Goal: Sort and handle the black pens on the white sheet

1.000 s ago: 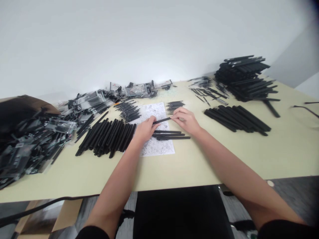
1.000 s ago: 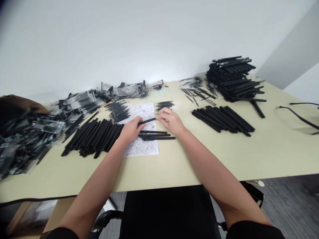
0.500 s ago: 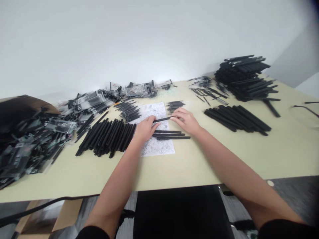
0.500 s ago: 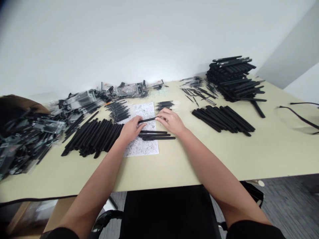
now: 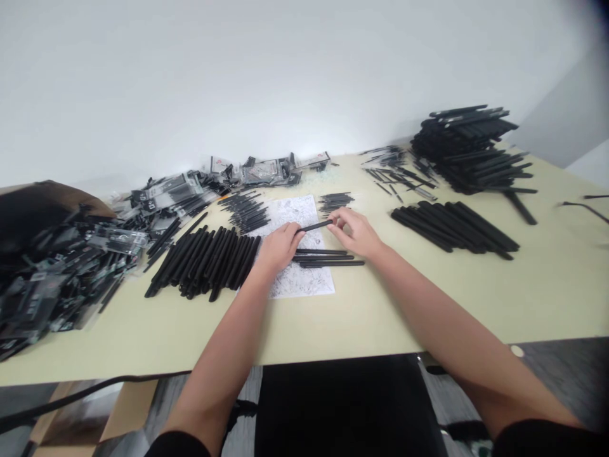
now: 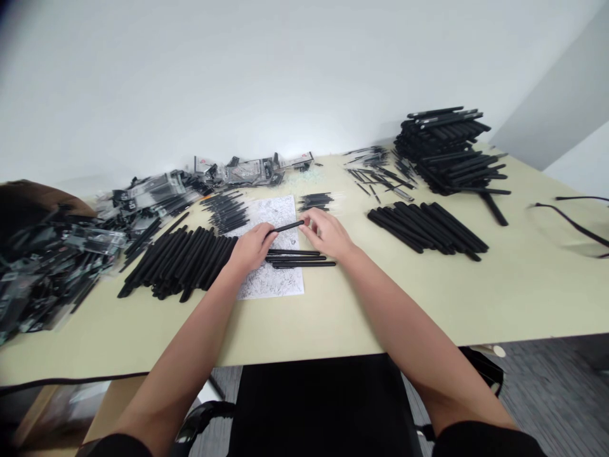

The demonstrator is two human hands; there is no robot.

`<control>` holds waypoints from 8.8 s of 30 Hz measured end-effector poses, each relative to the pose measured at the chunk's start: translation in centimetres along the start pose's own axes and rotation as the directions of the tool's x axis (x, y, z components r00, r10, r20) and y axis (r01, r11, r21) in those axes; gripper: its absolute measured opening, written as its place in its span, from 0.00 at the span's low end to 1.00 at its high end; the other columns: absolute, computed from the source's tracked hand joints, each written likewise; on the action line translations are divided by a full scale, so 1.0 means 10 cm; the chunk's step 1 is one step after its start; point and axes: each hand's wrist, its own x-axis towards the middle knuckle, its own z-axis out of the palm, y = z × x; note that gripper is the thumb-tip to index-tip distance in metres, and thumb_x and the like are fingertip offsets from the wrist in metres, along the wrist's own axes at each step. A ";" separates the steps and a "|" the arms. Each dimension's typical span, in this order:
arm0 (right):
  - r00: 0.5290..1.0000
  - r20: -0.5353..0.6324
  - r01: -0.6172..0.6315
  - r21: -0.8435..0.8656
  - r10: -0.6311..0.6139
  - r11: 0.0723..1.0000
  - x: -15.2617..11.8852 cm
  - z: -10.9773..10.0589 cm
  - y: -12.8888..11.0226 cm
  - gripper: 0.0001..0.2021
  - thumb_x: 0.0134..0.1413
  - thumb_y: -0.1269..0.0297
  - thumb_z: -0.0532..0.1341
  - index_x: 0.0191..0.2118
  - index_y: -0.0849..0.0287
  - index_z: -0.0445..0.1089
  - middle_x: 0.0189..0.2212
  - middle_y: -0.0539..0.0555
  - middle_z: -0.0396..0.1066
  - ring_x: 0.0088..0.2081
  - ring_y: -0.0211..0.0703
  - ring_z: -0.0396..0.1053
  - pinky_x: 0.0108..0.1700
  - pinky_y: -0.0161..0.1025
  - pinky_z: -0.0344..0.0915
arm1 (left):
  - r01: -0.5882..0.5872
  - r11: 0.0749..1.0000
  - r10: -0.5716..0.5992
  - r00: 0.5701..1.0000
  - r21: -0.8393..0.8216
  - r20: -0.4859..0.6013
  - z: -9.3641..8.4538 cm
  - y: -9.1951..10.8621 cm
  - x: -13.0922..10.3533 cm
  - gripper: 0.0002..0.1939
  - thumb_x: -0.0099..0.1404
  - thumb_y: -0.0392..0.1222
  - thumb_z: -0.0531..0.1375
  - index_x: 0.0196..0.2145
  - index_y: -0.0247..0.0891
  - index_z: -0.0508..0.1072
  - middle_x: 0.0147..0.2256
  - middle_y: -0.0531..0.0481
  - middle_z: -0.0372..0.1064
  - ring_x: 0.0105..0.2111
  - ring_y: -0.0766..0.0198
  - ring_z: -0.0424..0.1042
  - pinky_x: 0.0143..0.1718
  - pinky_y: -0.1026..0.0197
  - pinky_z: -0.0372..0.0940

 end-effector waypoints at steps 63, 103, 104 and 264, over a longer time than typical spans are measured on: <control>0.979 0.146 -0.122 -0.122 0.139 0.985 0.04 0.03 0.00 0.17 0.65 0.53 0.49 0.28 0.55 0.61 0.23 0.50 0.65 0.27 0.41 0.62 0.33 0.38 0.57 | -0.004 0.999 0.003 1.000 -0.033 -0.028 0.05 -0.03 0.01 0.10 0.71 0.48 0.52 0.46 0.42 0.65 0.44 0.47 0.71 0.45 0.56 0.70 0.42 0.58 0.64; 0.972 0.173 -0.146 -0.090 0.160 0.985 0.03 0.02 -0.02 0.25 0.64 0.47 0.48 0.20 0.57 0.54 0.17 0.49 0.58 0.23 0.36 0.55 0.30 0.37 0.51 | -0.050 0.994 0.050 0.999 0.096 0.009 0.02 0.00 0.00 0.17 0.71 0.55 0.50 0.43 0.40 0.67 0.41 0.49 0.72 0.39 0.59 0.72 0.36 0.61 0.59; 0.973 0.169 -0.143 -0.089 0.156 0.986 0.03 0.02 -0.02 0.25 0.64 0.47 0.48 0.20 0.57 0.56 0.18 0.49 0.59 0.23 0.36 0.56 0.30 0.37 0.51 | -0.061 0.992 0.061 0.998 0.112 0.005 0.02 0.00 0.00 0.16 0.72 0.54 0.50 0.43 0.39 0.67 0.41 0.49 0.72 0.40 0.59 0.71 0.37 0.60 0.60; 0.968 0.244 0.091 -0.140 -0.055 0.986 0.02 0.09 -0.07 0.11 0.64 0.57 0.56 0.39 0.56 0.73 0.41 0.56 0.73 0.45 0.47 0.69 0.47 0.46 0.57 | -0.244 0.953 0.269 0.954 0.177 -0.134 0.10 0.04 -0.02 0.12 0.71 0.47 0.54 0.43 0.40 0.74 0.45 0.45 0.70 0.45 0.56 0.68 0.46 0.54 0.60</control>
